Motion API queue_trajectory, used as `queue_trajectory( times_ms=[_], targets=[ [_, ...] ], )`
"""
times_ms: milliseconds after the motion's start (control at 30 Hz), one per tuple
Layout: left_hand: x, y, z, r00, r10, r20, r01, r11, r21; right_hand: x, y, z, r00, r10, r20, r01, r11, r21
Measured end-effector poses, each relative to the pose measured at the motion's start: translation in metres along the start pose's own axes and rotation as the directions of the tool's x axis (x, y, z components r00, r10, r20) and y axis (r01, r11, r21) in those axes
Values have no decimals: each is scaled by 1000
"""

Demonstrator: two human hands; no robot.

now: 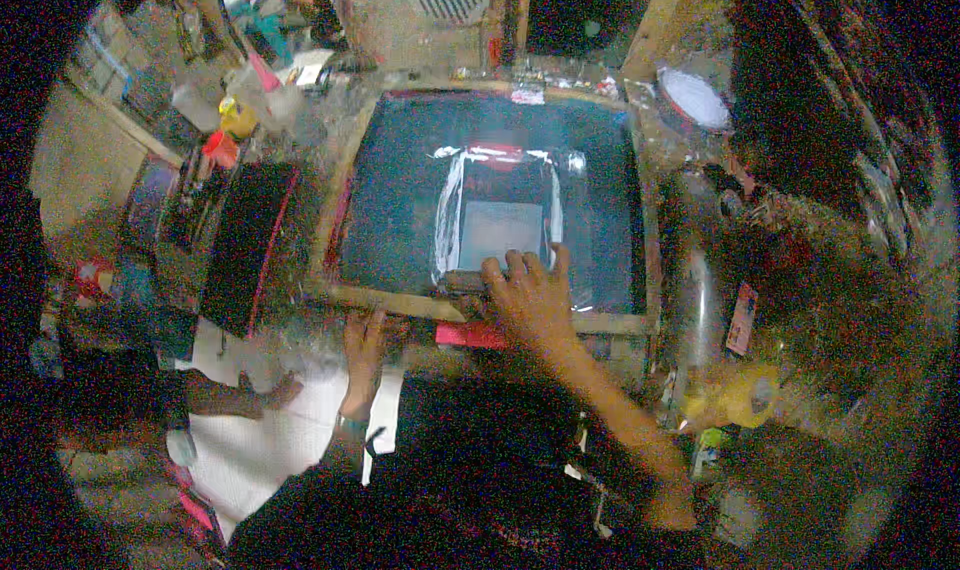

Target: The person performs screen printing on pink paper sheets. They place each sheet under a screen, apply white ink with a squeegee, lift the screen to reveal a printed design, and stack the finished sheets. A coworker assists by handling printed sheets nearby.

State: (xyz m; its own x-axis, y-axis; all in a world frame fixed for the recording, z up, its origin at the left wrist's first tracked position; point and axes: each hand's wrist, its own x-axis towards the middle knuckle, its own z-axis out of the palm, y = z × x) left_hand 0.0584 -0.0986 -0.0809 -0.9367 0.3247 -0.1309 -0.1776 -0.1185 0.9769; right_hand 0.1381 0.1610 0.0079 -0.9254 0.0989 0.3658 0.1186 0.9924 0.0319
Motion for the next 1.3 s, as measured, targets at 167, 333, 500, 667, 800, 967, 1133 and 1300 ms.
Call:
queue_trajectory(
  times_ms=[167,333,500,667,800,967,1133,1300],
  targets=[
    [15,66,11,983,184,20,-183,982,-41,17,-14,-51,943,94,-320,-104,994,-14],
    [87,122,72,767,640,-40,-618,755,221,135,31,-126,891,-33,-453,-41,987,-153],
    [206,18,103,711,463,529,-689,306,658,212,54,-190,943,115,-313,-145,987,-75],
    [222,-22,91,586,539,605,-733,34,679,258,42,-224,940,339,-43,-340,940,-27],
    [180,1,98,931,294,215,-360,657,663,267,87,-224,958,239,-160,-249,967,-49],
    [147,80,-110,697,640,-323,-391,717,578,278,85,-220,953,170,-250,-188,981,-46],
    [136,167,-159,449,893,38,-33,-25,999,294,104,-218,960,173,-218,-191,979,-64],
    [62,41,15,641,234,732,-767,160,621,302,108,-224,974,150,-172,-153,988,-6]
  ],
)
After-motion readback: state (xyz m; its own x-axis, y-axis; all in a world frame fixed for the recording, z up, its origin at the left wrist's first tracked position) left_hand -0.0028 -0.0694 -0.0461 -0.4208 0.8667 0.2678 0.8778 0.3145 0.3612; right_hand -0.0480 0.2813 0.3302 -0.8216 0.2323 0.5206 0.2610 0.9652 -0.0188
